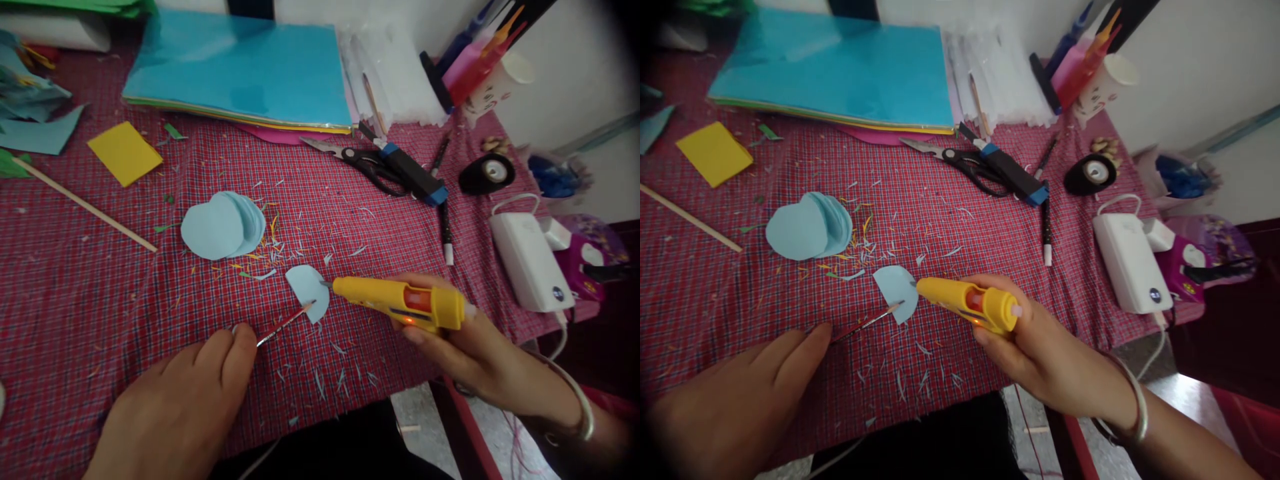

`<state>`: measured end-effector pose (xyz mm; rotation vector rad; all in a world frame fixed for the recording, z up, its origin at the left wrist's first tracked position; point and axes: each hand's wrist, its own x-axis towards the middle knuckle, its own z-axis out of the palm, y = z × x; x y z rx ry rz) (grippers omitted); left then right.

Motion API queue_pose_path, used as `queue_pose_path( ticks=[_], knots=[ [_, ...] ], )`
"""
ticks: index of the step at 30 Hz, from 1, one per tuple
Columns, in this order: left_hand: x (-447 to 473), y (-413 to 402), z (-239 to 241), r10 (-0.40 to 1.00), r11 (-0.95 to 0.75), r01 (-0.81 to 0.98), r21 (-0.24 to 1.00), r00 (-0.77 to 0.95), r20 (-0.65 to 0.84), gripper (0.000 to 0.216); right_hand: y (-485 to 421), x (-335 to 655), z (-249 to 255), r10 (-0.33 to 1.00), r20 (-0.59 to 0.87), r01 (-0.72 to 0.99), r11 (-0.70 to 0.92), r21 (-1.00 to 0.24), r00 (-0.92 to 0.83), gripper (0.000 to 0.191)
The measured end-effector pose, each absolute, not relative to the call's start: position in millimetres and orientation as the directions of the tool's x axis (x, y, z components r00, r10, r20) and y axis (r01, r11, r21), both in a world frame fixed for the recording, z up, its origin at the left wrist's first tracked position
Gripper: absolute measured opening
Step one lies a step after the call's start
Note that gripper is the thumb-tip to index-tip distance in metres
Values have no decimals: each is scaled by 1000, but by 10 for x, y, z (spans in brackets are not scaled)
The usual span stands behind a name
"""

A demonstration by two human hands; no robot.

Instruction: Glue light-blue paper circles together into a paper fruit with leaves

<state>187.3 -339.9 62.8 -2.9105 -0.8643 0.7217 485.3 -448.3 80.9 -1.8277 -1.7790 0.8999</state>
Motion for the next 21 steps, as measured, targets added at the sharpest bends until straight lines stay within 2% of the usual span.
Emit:
queue_pose_path(
  ticks=[10,15,21],
  knots=[
    [1894,-3382,637,536,-826,553,-110,710,-457,56,-4263,4715,857,980,-146,638,-29,-769,-133,60],
    [1913,-3380,654,536,-831,542,-125,722,-436,57,-4126,4671,830,974,-128,649,25,-760,-187,61],
    [1927,-3381,671,542,-831,545,-115,744,-390,57,-4257,4727,893,959,-214,672,-37,-740,-183,59]
  ],
)
